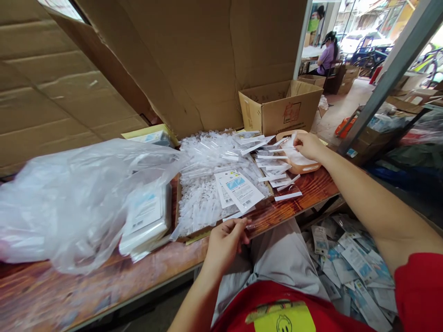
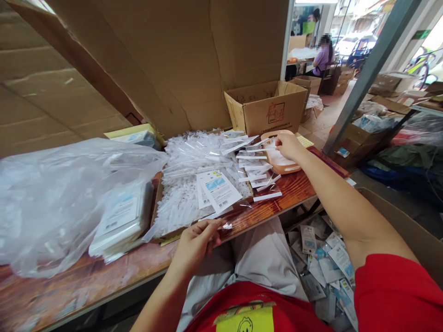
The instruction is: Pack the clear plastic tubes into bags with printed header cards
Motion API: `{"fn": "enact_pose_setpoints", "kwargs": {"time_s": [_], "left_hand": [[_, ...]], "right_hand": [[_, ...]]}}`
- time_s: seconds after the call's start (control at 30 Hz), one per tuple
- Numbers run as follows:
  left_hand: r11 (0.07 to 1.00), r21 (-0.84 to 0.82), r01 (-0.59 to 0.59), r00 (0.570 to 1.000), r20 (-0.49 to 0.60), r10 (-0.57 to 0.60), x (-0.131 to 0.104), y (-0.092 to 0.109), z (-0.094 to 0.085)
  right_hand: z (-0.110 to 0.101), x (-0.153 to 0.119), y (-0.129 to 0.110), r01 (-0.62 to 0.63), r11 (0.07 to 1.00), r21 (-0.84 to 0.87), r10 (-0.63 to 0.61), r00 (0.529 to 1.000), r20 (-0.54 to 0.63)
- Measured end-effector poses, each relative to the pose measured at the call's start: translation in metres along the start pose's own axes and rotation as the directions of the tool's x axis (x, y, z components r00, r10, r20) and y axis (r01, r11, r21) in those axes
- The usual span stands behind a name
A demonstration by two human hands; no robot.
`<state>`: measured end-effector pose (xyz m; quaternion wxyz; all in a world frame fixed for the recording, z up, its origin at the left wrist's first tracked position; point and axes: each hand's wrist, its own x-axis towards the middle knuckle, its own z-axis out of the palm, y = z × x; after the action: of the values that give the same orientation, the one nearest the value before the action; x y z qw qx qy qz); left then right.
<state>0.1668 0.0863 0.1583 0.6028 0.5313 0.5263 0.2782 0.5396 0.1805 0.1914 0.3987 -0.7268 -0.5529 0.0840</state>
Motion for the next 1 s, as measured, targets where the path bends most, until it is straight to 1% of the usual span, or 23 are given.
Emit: {"fn": "enact_pose_setpoints", "kwargs": {"time_s": [0.07,0.13,0.27,0.37,0.43,0.5,0.53,0.63,0.7,0.83,0.9,1.0], "left_hand": [[0.996,0.075,-0.044,0.999,0.02,0.043,-0.001,-0.005,-0.001],[0.988,0.126,-0.093,0.995,0.038,0.089,-0.002,-0.01,-0.002],[0.954,0.231,-0.192,0.981,0.052,0.185,-0.004,-0.016,-0.004],[0.899,0.328,-0.29,0.954,0.03,0.297,-0.004,-0.019,-0.008],[0.843,0.397,-0.363,0.92,0.008,0.392,-0.004,-0.021,-0.011],[0.757,0.484,-0.439,0.863,-0.009,0.506,-0.003,-0.025,-0.013],[0.701,0.53,-0.477,0.823,-0.012,0.568,-0.002,-0.027,-0.013],[0.517,0.641,-0.567,0.676,0.003,0.737,0.001,-0.032,-0.012],[0.417,0.688,-0.594,0.586,0.014,0.81,0.003,-0.035,-0.011],[0.27,0.742,-0.613,0.434,0.031,0.901,0.01,-0.037,-0.007],[0.227,0.771,-0.595,0.376,0.017,0.926,0.012,-0.037,-0.005],[0.196,0.826,-0.529,0.333,-0.01,0.943,0.014,-0.037,-0.001]], "right_hand": [[-0.001,0.0,0.004,-0.04,0.997,-0.059,0.044,0.997,0.06],[-0.003,0.0,0.006,-0.063,0.994,-0.088,0.071,0.993,0.091],[-0.01,-0.001,0.009,-0.108,0.991,-0.08,0.115,0.99,0.086],[-0.014,-0.004,0.016,-0.169,0.985,-0.014,0.17,0.984,0.059],[-0.017,-0.008,0.023,-0.21,0.976,0.056,0.208,0.977,0.038],[-0.019,-0.013,0.029,-0.233,0.965,0.123,0.234,0.972,0.009],[-0.02,-0.016,0.032,-0.235,0.961,0.148,0.239,0.971,-0.011],[-0.026,-0.027,0.038,-0.216,0.96,0.177,0.232,0.97,-0.075],[-0.032,-0.036,0.04,-0.187,0.969,0.161,0.206,0.972,-0.11],[-0.044,-0.059,0.041,-0.12,0.989,0.081,0.132,0.978,-0.159],[-0.05,-0.07,0.043,-0.097,0.994,0.041,0.103,0.979,-0.178],[-0.056,-0.083,0.047,-0.086,0.995,0.057,0.096,0.971,-0.221]]}}
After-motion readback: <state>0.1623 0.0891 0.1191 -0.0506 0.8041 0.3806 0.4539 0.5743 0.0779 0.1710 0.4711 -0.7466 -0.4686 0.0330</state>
